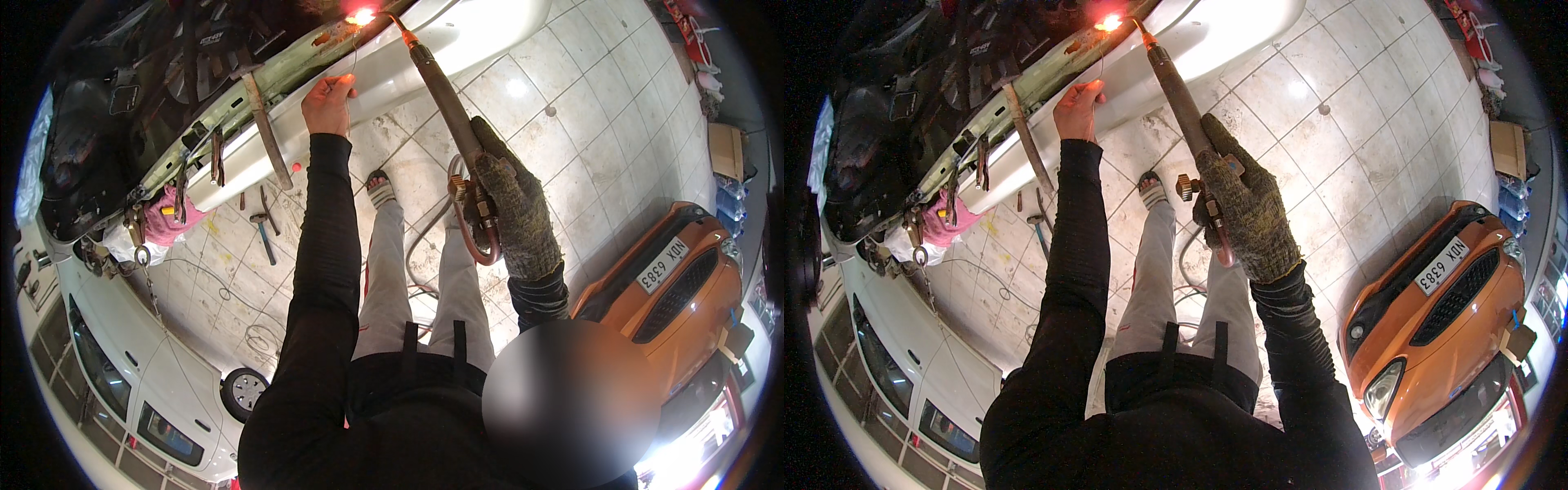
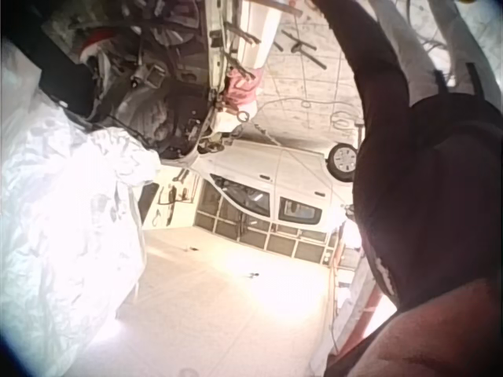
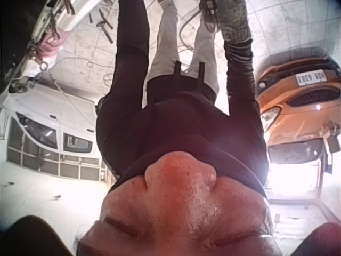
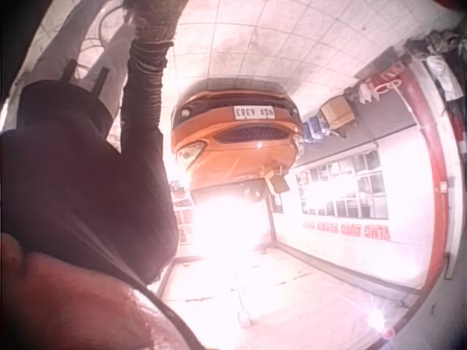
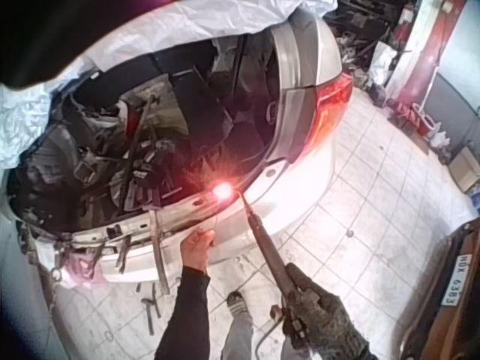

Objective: The person welds a section of a white car bumper using a welding torch, then picks up a plastic bottle and pours liquid onto the weld area to cool it.

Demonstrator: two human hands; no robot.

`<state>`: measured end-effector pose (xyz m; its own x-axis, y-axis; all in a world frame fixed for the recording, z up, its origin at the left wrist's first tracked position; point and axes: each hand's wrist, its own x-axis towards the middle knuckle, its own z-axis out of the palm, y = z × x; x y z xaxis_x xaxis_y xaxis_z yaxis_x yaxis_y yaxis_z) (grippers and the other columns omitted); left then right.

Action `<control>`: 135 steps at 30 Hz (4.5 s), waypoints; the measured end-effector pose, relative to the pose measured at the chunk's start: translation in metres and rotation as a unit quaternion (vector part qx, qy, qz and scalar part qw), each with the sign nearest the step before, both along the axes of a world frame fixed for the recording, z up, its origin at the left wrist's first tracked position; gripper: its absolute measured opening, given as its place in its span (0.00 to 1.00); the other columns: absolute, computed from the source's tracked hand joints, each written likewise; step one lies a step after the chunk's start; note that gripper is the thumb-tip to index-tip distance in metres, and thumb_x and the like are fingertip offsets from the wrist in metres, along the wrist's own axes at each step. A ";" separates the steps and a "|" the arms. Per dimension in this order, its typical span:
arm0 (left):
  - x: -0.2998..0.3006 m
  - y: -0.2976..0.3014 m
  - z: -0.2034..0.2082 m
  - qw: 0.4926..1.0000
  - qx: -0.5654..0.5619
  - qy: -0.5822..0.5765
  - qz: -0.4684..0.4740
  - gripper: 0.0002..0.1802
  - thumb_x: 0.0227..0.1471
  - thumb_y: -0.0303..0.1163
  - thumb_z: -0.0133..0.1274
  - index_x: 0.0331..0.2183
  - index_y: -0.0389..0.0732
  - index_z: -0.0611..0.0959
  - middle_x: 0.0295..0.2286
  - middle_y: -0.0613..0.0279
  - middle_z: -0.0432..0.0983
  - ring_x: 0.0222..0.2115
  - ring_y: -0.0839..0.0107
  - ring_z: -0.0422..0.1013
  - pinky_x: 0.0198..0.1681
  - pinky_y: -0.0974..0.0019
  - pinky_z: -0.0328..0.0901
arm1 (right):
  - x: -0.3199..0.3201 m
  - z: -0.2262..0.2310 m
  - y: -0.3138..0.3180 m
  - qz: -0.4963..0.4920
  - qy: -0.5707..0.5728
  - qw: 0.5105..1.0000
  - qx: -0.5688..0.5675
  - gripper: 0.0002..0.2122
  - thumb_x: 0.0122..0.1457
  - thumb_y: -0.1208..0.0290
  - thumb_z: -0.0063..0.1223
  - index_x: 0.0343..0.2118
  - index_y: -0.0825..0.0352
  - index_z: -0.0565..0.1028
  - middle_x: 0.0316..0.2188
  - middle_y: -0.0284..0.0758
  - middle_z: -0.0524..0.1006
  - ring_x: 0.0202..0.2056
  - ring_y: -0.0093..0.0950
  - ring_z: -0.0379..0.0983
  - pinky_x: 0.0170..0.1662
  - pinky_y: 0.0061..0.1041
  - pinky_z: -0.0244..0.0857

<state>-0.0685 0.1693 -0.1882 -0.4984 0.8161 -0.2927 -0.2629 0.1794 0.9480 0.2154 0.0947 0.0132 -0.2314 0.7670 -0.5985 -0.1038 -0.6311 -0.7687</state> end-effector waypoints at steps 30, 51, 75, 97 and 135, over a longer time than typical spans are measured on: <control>-0.001 0.000 -0.003 1.000 0.005 -0.007 0.002 0.07 0.54 0.26 0.66 0.30 0.34 0.84 0.25 0.64 0.80 0.24 0.78 0.73 0.34 0.74 0.66 | 0.002 0.001 0.002 0.012 -0.018 1.000 0.001 0.31 0.70 0.55 0.54 0.70 0.66 0.63 0.25 0.29 0.76 0.20 0.16 0.70 0.21 0.17 0.64; -0.002 0.002 -0.007 1.000 0.010 -0.019 0.001 0.06 0.52 0.25 0.66 0.29 0.35 0.84 0.24 0.63 0.79 0.23 0.77 0.72 0.33 0.73 0.66 | 0.002 -0.002 0.005 0.013 -0.032 0.999 -0.003 0.32 0.69 0.54 0.55 0.69 0.68 0.64 0.30 0.29 0.76 0.24 0.15 0.71 0.23 0.17 0.65; 0.001 0.002 -0.002 1.000 0.003 0.003 0.005 0.07 0.53 0.26 0.66 0.29 0.34 0.84 0.25 0.63 0.80 0.23 0.77 0.73 0.33 0.73 0.67 | 0.001 0.002 0.004 0.003 -0.011 1.000 -0.023 0.32 0.69 0.55 0.56 0.70 0.67 0.63 0.25 0.28 0.74 0.22 0.15 0.71 0.22 0.18 0.65; -0.002 0.001 -0.006 1.000 0.000 -0.008 0.011 0.07 0.54 0.26 0.66 0.31 0.34 0.84 0.25 0.63 0.80 0.25 0.77 0.73 0.33 0.75 0.66 | 0.002 -0.003 0.004 -0.005 -0.008 1.000 -0.021 0.31 0.69 0.55 0.56 0.68 0.69 0.65 0.27 0.29 0.74 0.22 0.15 0.71 0.22 0.17 0.65; -0.007 -0.003 -0.003 0.995 -0.022 0.094 -0.012 0.09 0.56 0.30 0.67 0.31 0.34 0.86 0.23 0.68 0.78 0.23 0.80 0.69 0.30 0.74 0.63 | 0.018 -0.022 0.002 0.067 -0.004 0.998 0.023 0.38 0.61 0.71 0.58 0.73 0.66 0.55 0.32 0.30 0.77 0.25 0.15 0.71 0.27 0.17 0.68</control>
<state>-0.0760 0.1668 -0.1917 -0.5276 0.8174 -0.2315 -0.0767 0.2255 0.9712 0.2336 0.0965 -0.0084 -0.3281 0.7561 -0.5662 -0.0150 -0.6035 -0.7972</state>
